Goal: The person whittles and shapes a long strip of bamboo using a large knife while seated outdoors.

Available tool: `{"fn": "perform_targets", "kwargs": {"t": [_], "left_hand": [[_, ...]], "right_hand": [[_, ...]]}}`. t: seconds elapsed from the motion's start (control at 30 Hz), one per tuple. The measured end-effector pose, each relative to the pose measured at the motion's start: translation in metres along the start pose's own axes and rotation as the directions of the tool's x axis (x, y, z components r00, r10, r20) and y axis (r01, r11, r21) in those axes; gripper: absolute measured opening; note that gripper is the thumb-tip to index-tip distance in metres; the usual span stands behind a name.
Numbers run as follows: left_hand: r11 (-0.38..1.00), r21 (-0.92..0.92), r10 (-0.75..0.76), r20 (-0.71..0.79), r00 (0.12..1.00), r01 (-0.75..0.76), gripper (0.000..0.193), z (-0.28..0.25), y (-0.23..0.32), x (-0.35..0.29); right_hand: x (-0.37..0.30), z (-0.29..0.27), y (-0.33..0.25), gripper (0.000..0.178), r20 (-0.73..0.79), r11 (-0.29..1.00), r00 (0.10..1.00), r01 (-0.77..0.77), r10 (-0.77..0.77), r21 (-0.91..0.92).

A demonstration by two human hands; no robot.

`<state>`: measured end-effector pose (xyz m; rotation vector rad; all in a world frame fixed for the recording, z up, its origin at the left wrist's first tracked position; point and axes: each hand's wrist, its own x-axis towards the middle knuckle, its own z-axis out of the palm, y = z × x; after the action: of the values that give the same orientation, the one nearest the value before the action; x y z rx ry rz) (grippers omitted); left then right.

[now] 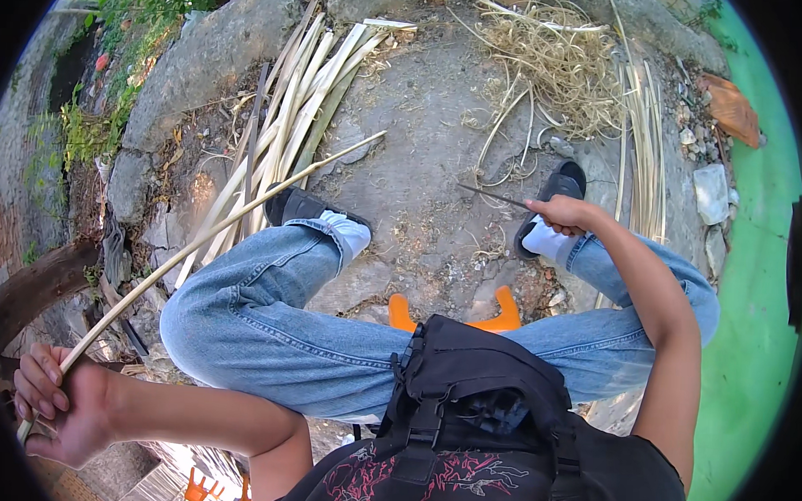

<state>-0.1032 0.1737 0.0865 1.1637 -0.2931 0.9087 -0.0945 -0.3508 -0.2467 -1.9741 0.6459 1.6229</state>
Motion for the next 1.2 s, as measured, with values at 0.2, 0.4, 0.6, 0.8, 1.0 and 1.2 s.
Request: {"fn": "perform_targets", "kwargs": {"t": [0.2, 0.4, 0.6, 0.8, 1.0, 1.2], "left_hand": [[1.000, 0.025, 0.010, -0.078, 0.997, -0.008, 0.024, 0.017, -0.001, -0.004], [0.999, 0.001, -0.039, -0.026, 0.999, 0.039, 0.023, 0.021, 0.003, -0.005], [0.998, -0.007, -0.058, 0.056, 0.997, 0.059, 0.026, 0.028, 0.000, -0.010], [0.990, -0.048, -0.124, 0.108, 0.986, 0.130, 0.027, 0.035, -0.011, -0.015], [0.975, 0.153, -0.157, -0.046, 0.987, 0.162, 0.027, 0.051, -0.012, -0.017], [0.966, -0.007, -0.254, 0.159, 0.954, 0.259, 0.028, 0.031, -0.006, -0.010]], "right_hand": [[0.006, -0.057, 0.042, 0.062, -0.209, 0.962, 0.975, -0.012, 0.071, 0.272], [0.005, -0.079, 0.036, 0.062, -0.526, 0.941, 0.845, 0.097, 0.094, 0.324], [-0.004, -0.021, -0.025, 0.058, -0.205, 0.885, 0.971, 0.199, -0.121, 0.421], [0.014, 0.044, -0.065, 0.063, -0.166, 0.871, 0.962, 0.268, -0.218, 0.412], [0.005, 0.106, -0.128, 0.075, -0.256, 0.795, 0.848, 0.526, -0.464, 0.301], [0.002, 0.155, -0.148, 0.076, -0.246, 0.534, 0.658, 0.734, -0.711, 0.419]]}}
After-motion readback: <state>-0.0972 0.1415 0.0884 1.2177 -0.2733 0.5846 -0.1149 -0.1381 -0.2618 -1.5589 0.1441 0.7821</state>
